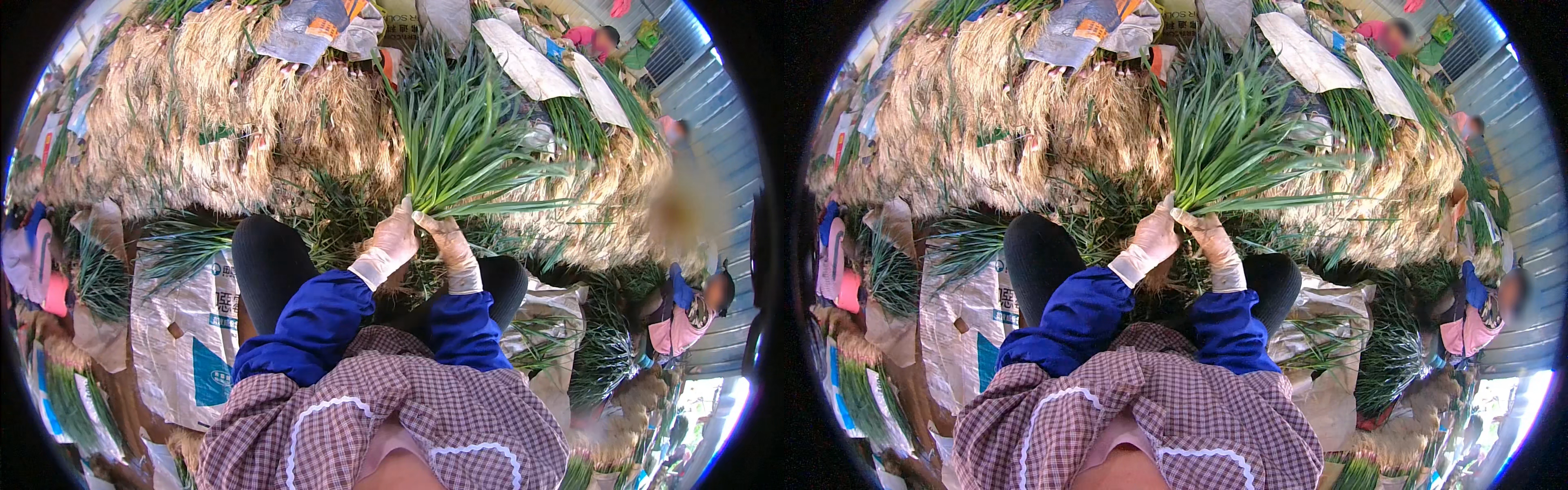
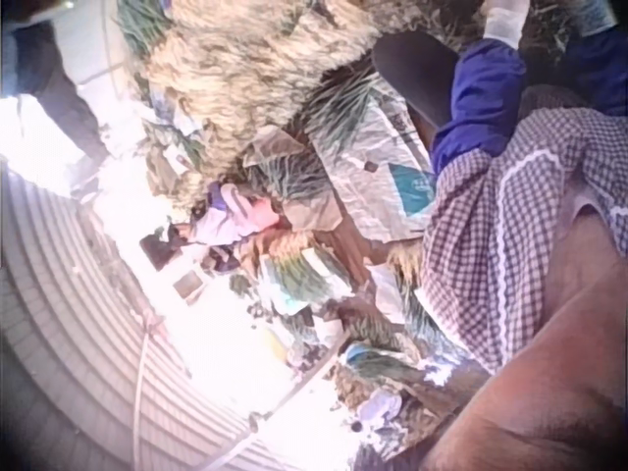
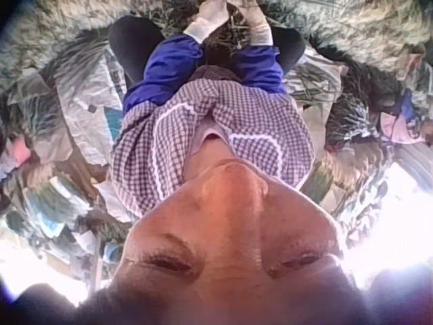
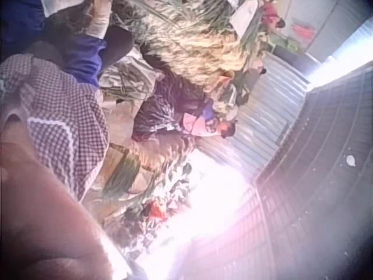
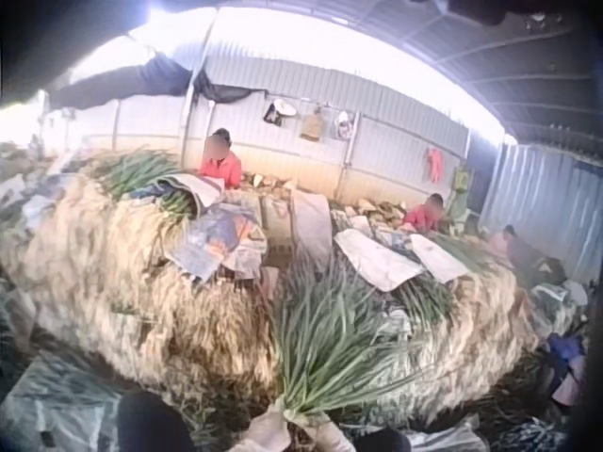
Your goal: The person sits on the floor and repeatedly gathers green onions, aligns the roots, and ties them into bundles using a rubber band. They then place the finished bundles aside and continue the process with new onions.
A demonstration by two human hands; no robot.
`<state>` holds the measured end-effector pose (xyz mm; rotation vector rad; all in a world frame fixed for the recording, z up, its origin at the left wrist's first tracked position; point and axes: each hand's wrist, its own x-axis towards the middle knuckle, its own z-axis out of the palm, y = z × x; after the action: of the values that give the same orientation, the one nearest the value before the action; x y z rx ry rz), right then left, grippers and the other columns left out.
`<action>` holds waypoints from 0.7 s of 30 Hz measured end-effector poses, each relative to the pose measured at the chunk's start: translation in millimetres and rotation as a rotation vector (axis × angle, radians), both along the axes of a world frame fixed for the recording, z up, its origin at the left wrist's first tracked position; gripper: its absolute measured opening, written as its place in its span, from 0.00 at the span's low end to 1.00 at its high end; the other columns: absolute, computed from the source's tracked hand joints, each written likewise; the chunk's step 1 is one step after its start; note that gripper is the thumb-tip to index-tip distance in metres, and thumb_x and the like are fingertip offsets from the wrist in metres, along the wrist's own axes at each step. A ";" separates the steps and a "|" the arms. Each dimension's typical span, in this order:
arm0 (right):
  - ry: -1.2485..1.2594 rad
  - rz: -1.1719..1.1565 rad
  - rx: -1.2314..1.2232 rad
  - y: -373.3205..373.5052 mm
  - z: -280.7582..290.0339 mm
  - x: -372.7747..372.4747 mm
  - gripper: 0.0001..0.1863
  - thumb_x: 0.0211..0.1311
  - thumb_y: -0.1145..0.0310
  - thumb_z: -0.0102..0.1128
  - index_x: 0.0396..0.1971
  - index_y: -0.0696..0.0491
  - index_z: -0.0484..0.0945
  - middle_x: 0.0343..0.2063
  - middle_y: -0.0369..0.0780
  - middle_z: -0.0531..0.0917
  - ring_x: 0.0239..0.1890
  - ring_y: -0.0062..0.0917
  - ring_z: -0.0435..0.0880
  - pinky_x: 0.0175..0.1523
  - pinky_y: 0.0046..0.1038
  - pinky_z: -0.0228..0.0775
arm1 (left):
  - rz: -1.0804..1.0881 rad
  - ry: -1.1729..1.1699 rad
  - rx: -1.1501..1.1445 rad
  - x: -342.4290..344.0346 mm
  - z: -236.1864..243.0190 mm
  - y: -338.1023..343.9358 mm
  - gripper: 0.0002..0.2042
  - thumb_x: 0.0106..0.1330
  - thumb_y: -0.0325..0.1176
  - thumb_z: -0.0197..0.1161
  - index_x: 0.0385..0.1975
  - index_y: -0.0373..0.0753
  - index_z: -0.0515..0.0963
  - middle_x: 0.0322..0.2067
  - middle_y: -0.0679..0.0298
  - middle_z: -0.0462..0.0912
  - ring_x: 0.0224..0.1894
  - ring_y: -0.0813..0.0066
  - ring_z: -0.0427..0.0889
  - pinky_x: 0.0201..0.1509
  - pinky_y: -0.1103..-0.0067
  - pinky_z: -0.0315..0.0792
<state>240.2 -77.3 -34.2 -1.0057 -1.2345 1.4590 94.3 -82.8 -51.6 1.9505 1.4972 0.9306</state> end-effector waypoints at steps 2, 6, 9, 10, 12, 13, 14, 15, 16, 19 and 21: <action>0.002 0.003 0.146 -4.0 40.3 -11.0 0.32 0.58 0.58 0.68 0.59 0.55 0.68 0.52 0.39 0.78 0.55 0.29 0.75 0.64 0.29 0.62 | -0.190 -0.400 0.089 -8.8 6.7 10.9 0.34 0.57 0.25 0.61 0.65 0.35 0.57 0.44 0.55 0.79 0.41 0.65 0.82 0.45 0.75 0.77; 0.313 0.119 0.020 7.3 48.2 17.3 0.19 0.69 0.56 0.54 0.49 0.55 0.77 0.47 0.40 0.82 0.47 0.30 0.81 0.50 0.33 0.75 | -0.433 -1.213 -0.610 -40.9 62.9 30.1 0.24 0.58 0.23 0.62 0.56 0.31 0.70 0.43 0.56 0.82 0.35 0.73 0.83 0.38 0.78 0.79; -1.013 0.819 0.410 45.2 -72.3 53.8 0.15 0.67 0.63 0.52 0.46 0.56 0.77 0.42 0.45 0.83 0.43 0.32 0.82 0.49 0.35 0.74 | -0.538 -1.683 -0.866 -43.0 83.0 16.8 0.21 0.63 0.32 0.59 0.55 0.31 0.71 0.47 0.57 0.81 0.49 0.70 0.81 0.57 0.71 0.74; -1.175 0.544 0.314 37.8 -64.2 46.3 0.18 0.66 0.59 0.53 0.47 0.57 0.76 0.43 0.48 0.82 0.45 0.34 0.82 0.50 0.35 0.74 | -0.482 -1.695 -0.798 -52.8 76.7 13.4 0.21 0.65 0.35 0.57 0.55 0.30 0.71 0.48 0.56 0.80 0.49 0.67 0.80 0.60 0.70 0.71; -1.455 -0.056 0.091 24.7 -9.8 40.5 0.25 0.63 0.52 0.56 0.49 0.59 0.75 0.45 0.52 0.81 0.48 0.38 0.81 0.53 0.36 0.73 | -0.341 -1.671 -0.782 -67.0 63.0 12.9 0.22 0.66 0.35 0.56 0.57 0.30 0.70 0.52 0.55 0.79 0.46 0.68 0.81 0.56 0.72 0.73; -1.058 -0.150 0.037 31.0 -14.0 54.6 0.34 0.60 0.44 0.58 0.55 0.58 0.72 0.45 0.47 0.82 0.51 0.35 0.80 0.53 0.35 0.73 | -0.334 -1.659 -0.820 -63.8 63.3 9.6 0.22 0.66 0.35 0.55 0.57 0.30 0.70 0.52 0.54 0.79 0.45 0.68 0.81 0.54 0.72 0.74; -0.620 -0.062 -0.053 12.2 12.5 30.0 0.35 0.60 0.43 0.59 0.56 0.58 0.72 0.45 0.44 0.82 0.50 0.33 0.80 0.53 0.33 0.72 | -0.339 -1.630 -0.774 -70.5 44.2 14.1 0.21 0.66 0.34 0.55 0.57 0.29 0.70 0.53 0.55 0.78 0.42 0.68 0.82 0.51 0.73 0.76; -0.185 -0.006 -0.138 -6.1 42.5 1.1 0.36 0.60 0.42 0.59 0.57 0.58 0.71 0.45 0.41 0.82 0.49 0.31 0.79 0.53 0.31 0.71 | -0.361 -1.544 -0.745 -69.7 35.9 19.0 0.20 0.65 0.33 0.55 0.54 0.29 0.73 0.49 0.55 0.80 0.39 0.70 0.82 0.47 0.75 0.77; -0.303 0.102 -0.069 -9.4 34.6 -17.7 0.31 0.62 0.46 0.60 0.55 0.57 0.72 0.43 0.39 0.81 0.46 0.28 0.79 0.52 0.28 0.71 | -0.323 -1.483 -0.717 -64.8 17.2 29.3 0.19 0.64 0.33 0.56 0.52 0.28 0.74 0.45 0.55 0.82 0.37 0.70 0.82 0.45 0.75 0.77; -0.057 0.168 -0.016 -13.0 0.7 -43.1 0.16 0.61 0.71 0.59 0.48 0.57 0.74 0.35 0.33 0.79 0.38 0.17 0.76 0.44 0.20 0.69 | -0.233 -1.231 -0.720 -82.0 8.0 28.7 0.08 0.60 0.30 0.57 0.33 0.31 0.78 0.30 0.56 0.83 0.26 0.67 0.82 0.34 0.75 0.79; 0.248 0.210 -0.134 -9.6 -14.5 -22.7 0.19 0.63 0.70 0.58 0.51 0.60 0.72 0.39 0.34 0.79 0.38 0.18 0.77 0.48 0.20 0.70 | -0.252 -1.310 -0.754 -88.9 20.4 16.5 0.10 0.59 0.30 0.58 0.36 0.30 0.77 0.32 0.53 0.84 0.28 0.65 0.83 0.31 0.76 0.80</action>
<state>217.5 -86.8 -48.7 -0.7699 -1.0974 1.7913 5.4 -66.3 -31.3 0.6248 0.6056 0.9790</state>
